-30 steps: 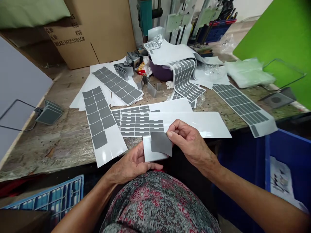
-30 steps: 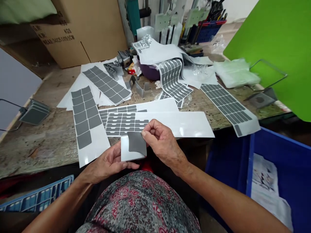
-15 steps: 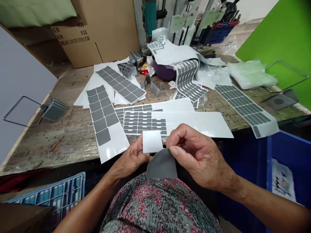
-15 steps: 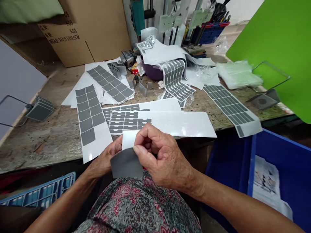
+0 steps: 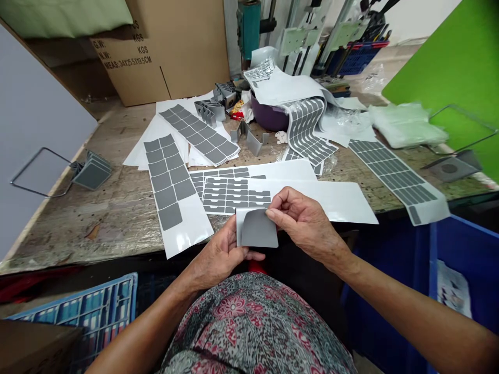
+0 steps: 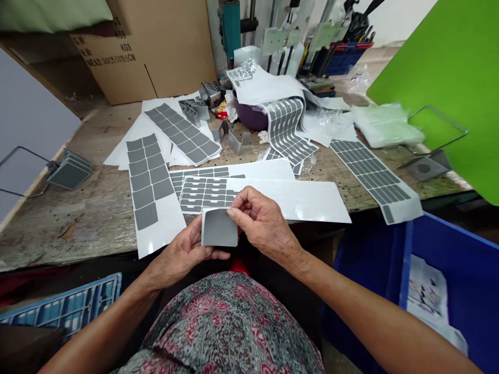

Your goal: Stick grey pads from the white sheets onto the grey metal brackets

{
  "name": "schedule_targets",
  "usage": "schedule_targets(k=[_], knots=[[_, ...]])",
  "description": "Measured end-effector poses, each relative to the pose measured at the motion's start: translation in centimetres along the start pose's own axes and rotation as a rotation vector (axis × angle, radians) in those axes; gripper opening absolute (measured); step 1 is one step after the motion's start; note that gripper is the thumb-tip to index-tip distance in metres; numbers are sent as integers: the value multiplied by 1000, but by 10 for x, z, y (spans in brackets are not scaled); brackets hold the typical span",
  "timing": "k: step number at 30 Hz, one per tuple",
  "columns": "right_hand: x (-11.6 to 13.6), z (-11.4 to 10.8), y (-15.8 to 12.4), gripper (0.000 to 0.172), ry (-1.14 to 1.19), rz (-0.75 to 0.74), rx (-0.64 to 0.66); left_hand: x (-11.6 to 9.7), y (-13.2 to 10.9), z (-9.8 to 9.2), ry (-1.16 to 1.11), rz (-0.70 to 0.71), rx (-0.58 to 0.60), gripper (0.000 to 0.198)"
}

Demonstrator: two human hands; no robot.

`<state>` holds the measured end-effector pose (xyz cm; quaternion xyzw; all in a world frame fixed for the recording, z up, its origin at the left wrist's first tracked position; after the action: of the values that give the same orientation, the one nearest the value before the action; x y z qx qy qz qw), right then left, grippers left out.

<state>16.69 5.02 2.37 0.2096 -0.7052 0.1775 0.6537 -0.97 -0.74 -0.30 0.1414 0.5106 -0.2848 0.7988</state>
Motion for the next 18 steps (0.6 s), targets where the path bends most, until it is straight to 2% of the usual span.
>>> schedule_targets(k=[18], knots=[[-8, 4, 2, 14, 4, 48, 7, -7, 1, 5, 85, -76, -18, 50]])
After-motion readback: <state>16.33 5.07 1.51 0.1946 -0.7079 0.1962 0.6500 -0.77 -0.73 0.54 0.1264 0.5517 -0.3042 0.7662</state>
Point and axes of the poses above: each hand's wrist, its own y-axis towards the middle knuckle, its own z-axis out of the palm, x = y × z, the point moved 1 cm from there along y, towards the middle knuckle, and after that the axes turned 12 degrees about x, right-handed, at the moved point
